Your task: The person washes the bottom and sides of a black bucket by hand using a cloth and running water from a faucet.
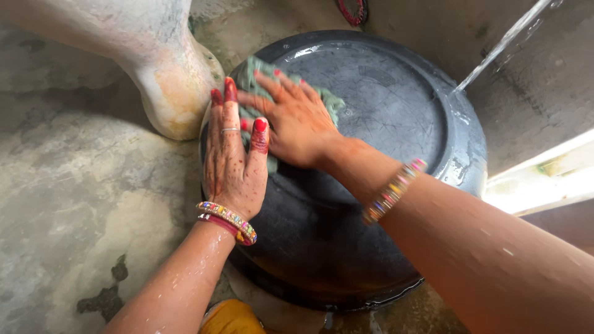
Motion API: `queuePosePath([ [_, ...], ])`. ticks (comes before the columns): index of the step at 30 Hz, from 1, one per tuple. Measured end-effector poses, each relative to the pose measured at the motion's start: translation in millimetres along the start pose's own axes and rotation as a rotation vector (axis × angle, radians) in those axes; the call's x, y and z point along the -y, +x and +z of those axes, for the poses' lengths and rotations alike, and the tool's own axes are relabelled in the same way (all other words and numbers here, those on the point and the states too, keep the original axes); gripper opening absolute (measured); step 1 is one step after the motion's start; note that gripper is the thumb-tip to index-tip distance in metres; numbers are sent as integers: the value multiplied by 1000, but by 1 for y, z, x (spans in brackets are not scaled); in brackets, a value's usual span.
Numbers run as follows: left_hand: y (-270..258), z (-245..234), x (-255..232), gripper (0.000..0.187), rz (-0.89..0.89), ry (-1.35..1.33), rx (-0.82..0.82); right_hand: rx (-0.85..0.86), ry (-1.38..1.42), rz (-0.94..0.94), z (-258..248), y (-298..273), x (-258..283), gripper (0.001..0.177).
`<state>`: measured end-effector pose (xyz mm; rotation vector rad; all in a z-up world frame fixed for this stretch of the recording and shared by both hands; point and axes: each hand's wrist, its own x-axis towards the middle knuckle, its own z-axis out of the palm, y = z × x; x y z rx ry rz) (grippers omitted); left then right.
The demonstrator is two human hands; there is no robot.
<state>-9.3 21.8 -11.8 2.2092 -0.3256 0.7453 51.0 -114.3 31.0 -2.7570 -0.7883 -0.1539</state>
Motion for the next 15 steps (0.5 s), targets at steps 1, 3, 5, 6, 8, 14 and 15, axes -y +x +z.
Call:
queuePosePath([
  [1,1,-1,1,68,6,-12,-5,4,-12,-58,-3,-14,3,57],
  [3,-1,-2,1,65,-35,-9,20,5,-13,-132,-9,-49,7,56],
  [5,1,-2,0,63,-53,7,36,37,-41,-123,-18,-87,9,55],
  [6,1,-2,0,62,-53,19,43,78,-82,-88,-24,-104,6,53],
  [8,1,-1,-2,62,-42,18,58,11,-196,-97,-37,-128,-6,53],
  [14,1,-5,-2,62,-16,39,94,-108,-305,264,-42,-143,-15,64],
  [15,0,-5,-1,62,1,37,90,-91,-268,241,-35,-137,-10,63],
])
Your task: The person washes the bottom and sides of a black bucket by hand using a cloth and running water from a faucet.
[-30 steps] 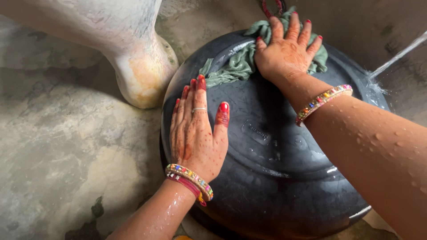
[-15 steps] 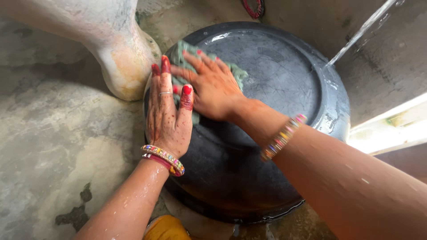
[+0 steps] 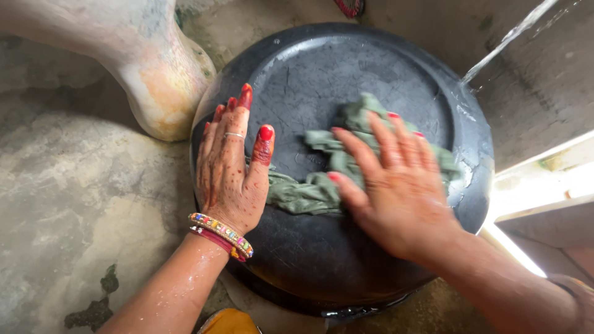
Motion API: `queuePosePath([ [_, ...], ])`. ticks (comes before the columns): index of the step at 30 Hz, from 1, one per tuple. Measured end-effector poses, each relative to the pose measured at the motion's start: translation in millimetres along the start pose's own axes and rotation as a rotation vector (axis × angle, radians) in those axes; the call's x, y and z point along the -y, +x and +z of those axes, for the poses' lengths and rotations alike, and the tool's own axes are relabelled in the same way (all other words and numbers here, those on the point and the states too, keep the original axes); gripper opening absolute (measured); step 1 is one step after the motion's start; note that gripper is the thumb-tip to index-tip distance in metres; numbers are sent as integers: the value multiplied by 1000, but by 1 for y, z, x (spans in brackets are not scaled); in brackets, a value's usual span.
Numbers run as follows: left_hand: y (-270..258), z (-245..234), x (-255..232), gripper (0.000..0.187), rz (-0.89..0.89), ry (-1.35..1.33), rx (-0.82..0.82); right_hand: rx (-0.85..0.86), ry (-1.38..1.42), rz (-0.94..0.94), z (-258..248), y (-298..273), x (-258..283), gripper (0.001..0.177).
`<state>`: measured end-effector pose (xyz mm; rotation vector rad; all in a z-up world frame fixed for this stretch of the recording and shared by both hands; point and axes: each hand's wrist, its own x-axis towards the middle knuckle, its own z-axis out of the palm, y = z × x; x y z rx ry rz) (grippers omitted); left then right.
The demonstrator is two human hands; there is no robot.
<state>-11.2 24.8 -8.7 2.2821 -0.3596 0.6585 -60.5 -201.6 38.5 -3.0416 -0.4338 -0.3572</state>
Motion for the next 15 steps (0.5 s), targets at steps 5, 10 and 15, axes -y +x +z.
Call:
queuePosePath([
  [5,-4,3,7,62,28,-47,-17,61,64,-176,37,59,57,66],
  [10,-3,7,9,55,6,76,-17,128,105,-199,44,150,39,69],
  [15,-1,7,5,58,5,87,-10,164,38,146,39,188,-29,68],
])
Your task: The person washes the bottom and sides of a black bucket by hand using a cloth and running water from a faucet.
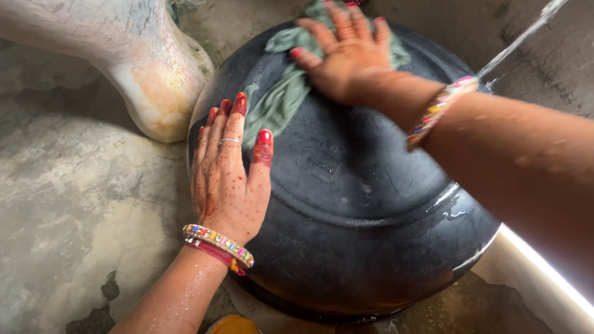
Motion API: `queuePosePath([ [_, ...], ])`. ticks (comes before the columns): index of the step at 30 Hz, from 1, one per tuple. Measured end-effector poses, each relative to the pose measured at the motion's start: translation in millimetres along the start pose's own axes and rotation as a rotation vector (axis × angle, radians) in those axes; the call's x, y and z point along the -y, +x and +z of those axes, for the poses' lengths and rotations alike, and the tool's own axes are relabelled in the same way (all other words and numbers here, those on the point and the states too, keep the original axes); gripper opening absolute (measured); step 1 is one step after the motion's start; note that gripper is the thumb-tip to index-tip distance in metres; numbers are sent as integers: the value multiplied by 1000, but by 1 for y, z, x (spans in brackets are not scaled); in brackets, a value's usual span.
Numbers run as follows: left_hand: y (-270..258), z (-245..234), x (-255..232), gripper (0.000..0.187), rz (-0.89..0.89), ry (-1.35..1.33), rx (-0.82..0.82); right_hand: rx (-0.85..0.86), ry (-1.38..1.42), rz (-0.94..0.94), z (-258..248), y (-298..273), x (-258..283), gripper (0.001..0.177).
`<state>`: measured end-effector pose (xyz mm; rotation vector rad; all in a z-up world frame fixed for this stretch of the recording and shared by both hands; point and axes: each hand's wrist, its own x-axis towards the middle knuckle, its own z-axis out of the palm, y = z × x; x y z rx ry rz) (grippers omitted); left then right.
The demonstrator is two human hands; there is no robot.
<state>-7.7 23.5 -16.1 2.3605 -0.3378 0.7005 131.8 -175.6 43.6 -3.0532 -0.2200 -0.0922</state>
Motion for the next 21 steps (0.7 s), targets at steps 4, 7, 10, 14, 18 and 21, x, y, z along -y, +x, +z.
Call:
queuePosePath([
  [4,-1,-2,2,64,-1,13,15,-20,-38,147,-6,-29,-57,69],
  [7,-2,0,4,67,-5,11,7,-79,-68,154,-7,-83,-83,71],
  [10,-2,0,6,66,2,25,6,-109,-103,105,-2,-141,-82,68],
  [14,-1,0,2,64,-46,-46,-28,-97,-172,-50,-1,-193,-47,68],
  [18,-1,-3,1,68,-41,-113,-38,-49,-34,-261,0,-194,12,63],
  [21,-1,-2,3,58,-25,-79,-17,-30,16,-364,6,-160,52,63],
])
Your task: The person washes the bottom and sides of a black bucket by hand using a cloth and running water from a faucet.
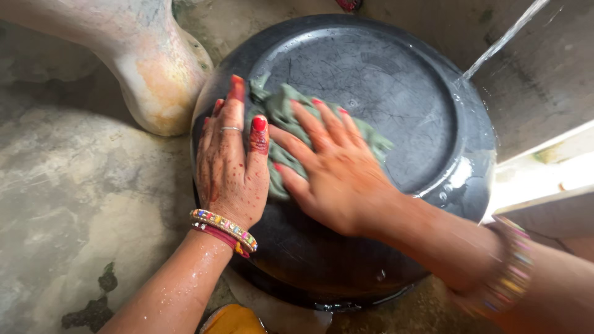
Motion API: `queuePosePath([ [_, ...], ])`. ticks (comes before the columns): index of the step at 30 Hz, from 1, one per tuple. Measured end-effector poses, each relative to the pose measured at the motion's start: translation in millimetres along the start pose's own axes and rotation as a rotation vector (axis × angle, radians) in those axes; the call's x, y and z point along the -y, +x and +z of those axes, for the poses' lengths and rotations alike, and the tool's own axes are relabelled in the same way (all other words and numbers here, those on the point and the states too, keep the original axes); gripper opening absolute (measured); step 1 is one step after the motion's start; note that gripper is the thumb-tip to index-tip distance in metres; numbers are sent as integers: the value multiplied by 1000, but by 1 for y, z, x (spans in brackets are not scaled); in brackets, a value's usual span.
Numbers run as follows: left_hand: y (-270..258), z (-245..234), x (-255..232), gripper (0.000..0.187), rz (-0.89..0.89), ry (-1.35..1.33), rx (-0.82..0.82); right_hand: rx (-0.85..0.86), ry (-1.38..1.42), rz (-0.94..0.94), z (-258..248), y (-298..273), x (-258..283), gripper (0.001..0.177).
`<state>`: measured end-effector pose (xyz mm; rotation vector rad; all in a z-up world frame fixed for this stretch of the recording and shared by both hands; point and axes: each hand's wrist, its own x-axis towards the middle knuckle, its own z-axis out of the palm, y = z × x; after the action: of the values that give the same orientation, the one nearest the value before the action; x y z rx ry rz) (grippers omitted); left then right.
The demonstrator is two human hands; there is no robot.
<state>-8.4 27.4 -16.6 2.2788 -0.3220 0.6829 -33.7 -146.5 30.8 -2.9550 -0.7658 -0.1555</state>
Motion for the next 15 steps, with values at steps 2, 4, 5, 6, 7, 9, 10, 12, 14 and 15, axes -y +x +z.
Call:
queuePosePath([
  [2,-2,0,1,54,1,16,1,7,15,-6,4,38,1,65],
  [4,-1,2,0,54,7,-20,-23,36,19,41,4,74,-7,67],
  [5,-1,2,0,53,7,24,-21,60,18,86,4,91,-14,68],
  [6,-2,2,-2,52,7,67,-19,84,17,132,3,105,-22,69],
  [7,-2,2,-2,51,6,111,-16,82,5,188,2,116,-34,69],
  [9,-1,1,-4,51,0,86,-6,78,-19,302,0,130,-62,68],
  [10,-1,1,-4,51,-3,73,-1,74,-22,355,-1,132,-78,69],
  [12,-2,1,-3,51,10,54,-12,64,-37,443,-2,121,-110,70],
  [14,0,1,-2,51,7,50,-21,51,-66,495,-8,98,-137,71],
  [15,0,2,-1,51,-5,53,-18,54,-82,518,-10,81,-147,71],
])
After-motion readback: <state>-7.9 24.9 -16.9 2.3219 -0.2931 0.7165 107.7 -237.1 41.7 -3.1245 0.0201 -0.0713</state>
